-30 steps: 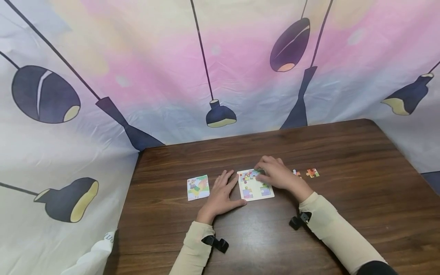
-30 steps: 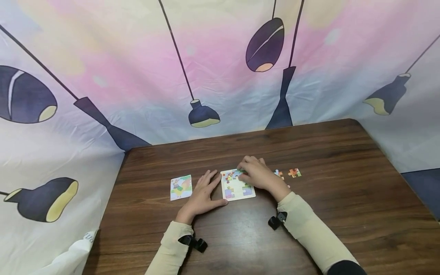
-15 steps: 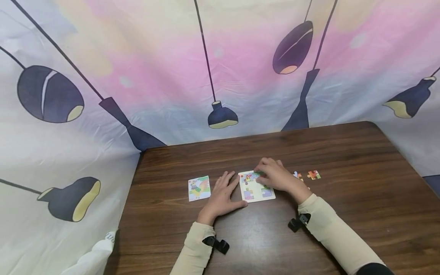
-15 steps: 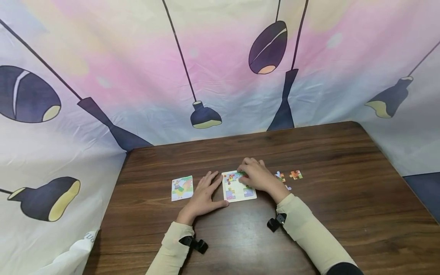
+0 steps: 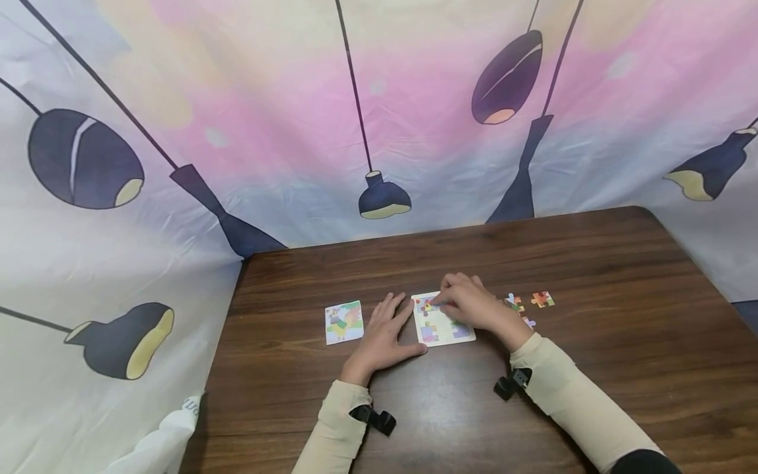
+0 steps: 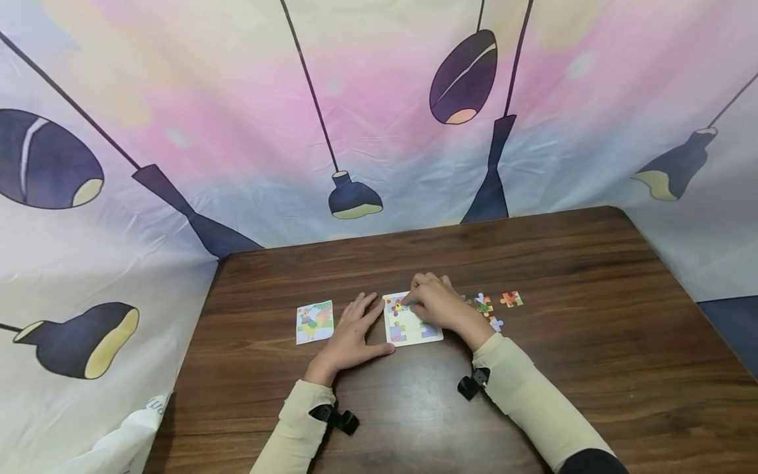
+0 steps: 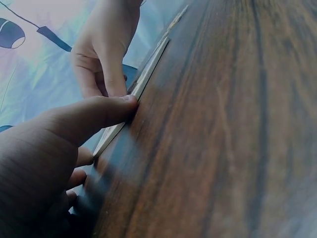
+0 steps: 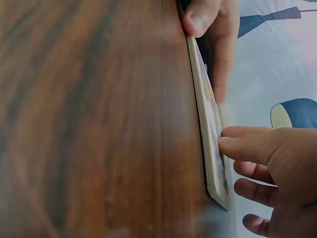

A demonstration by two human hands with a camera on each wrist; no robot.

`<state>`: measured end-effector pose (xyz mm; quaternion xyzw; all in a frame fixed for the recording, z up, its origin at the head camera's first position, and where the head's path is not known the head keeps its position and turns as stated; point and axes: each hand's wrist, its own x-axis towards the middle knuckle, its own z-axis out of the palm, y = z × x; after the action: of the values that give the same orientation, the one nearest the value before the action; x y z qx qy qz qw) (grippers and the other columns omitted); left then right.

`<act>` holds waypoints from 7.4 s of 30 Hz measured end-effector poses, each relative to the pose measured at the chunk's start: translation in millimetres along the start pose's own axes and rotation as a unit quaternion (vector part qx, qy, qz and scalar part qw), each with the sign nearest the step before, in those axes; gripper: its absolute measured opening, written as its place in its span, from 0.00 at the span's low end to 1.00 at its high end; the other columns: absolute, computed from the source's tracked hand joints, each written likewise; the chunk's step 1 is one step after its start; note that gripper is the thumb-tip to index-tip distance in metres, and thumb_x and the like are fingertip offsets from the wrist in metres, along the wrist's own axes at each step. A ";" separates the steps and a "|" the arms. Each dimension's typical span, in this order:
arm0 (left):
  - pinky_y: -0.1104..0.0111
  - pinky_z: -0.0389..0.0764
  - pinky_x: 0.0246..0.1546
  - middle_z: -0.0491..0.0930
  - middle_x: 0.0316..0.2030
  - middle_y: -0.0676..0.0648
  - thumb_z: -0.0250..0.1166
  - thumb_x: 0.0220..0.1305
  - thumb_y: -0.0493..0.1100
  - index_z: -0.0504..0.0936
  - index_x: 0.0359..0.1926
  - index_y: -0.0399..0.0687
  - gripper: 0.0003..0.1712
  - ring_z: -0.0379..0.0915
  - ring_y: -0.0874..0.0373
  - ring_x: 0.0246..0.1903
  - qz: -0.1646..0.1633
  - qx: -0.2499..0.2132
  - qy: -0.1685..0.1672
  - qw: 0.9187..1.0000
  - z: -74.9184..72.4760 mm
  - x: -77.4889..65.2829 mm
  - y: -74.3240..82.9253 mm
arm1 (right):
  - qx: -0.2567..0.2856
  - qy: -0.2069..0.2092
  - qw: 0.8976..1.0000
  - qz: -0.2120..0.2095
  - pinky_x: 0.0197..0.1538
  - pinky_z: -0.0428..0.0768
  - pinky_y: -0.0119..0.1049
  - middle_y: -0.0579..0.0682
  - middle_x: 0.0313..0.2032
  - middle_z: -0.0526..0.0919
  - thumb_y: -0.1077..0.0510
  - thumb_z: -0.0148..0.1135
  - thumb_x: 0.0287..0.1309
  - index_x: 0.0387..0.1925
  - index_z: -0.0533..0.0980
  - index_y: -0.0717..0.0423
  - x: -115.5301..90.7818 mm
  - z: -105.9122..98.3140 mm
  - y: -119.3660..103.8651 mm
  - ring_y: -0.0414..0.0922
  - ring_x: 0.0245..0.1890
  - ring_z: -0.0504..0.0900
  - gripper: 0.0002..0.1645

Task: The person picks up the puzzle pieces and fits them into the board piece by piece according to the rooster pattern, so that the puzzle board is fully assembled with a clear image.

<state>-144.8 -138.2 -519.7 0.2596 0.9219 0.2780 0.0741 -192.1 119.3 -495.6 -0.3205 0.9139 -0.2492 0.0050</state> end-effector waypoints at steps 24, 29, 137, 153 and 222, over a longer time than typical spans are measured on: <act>0.42 0.47 0.80 0.54 0.82 0.39 0.73 0.64 0.63 0.62 0.82 0.45 0.54 0.40 0.39 0.83 0.002 0.003 0.005 1.000 3.5 0.6 1.0 | 0.020 0.074 0.991 0.107 0.41 0.60 0.47 0.53 0.42 0.80 0.59 0.74 0.65 0.57 0.86 0.60 -92.3 -59.6 71.3 0.52 0.42 0.74 0.20; 0.42 0.46 0.80 0.53 0.82 0.40 0.73 0.64 0.64 0.62 0.82 0.46 0.54 0.39 0.40 0.83 -0.001 0.002 0.006 1.000 3.1 -0.5 0.4 | 0.020 0.046 0.994 0.098 0.41 0.58 0.46 0.50 0.43 0.80 0.54 0.77 0.63 0.58 0.86 0.57 -90.1 -49.9 70.2 0.48 0.41 0.71 0.23; 0.44 0.44 0.81 0.51 0.83 0.41 0.72 0.65 0.64 0.60 0.83 0.46 0.55 0.37 0.42 0.83 -0.007 0.001 0.000 1.000 3.6 -0.4 -1.2 | 0.049 0.077 0.988 0.128 0.45 0.77 0.42 0.55 0.48 0.80 0.60 0.78 0.60 0.56 0.86 0.61 -145.3 -69.3 125.6 0.52 0.47 0.78 0.23; 0.43 0.45 0.81 0.51 0.83 0.41 0.72 0.65 0.65 0.59 0.83 0.46 0.56 0.38 0.41 0.83 0.001 0.013 0.000 1.000 1.8 0.0 -1.3 | 0.021 0.095 0.987 0.131 0.51 0.73 0.64 0.60 0.48 0.82 0.62 0.70 0.69 0.55 0.84 0.65 -144.9 -62.5 116.6 0.63 0.53 0.75 0.16; 0.44 0.45 0.81 0.51 0.83 0.41 0.71 0.65 0.65 0.61 0.83 0.47 0.54 0.38 0.42 0.83 -0.009 0.008 0.000 1.000 2.4 -0.7 -3.1 | 0.004 0.032 0.999 -0.020 0.46 0.71 0.46 0.42 0.43 0.81 0.58 0.73 0.67 0.44 0.89 0.47 -46.6 -10.6 9.4 0.45 0.44 0.75 0.06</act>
<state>-144.9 -139.6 -523.4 0.2516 0.9263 0.2702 0.0751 -162.3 157.8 -497.6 -0.3308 0.9058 -0.2632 -0.0278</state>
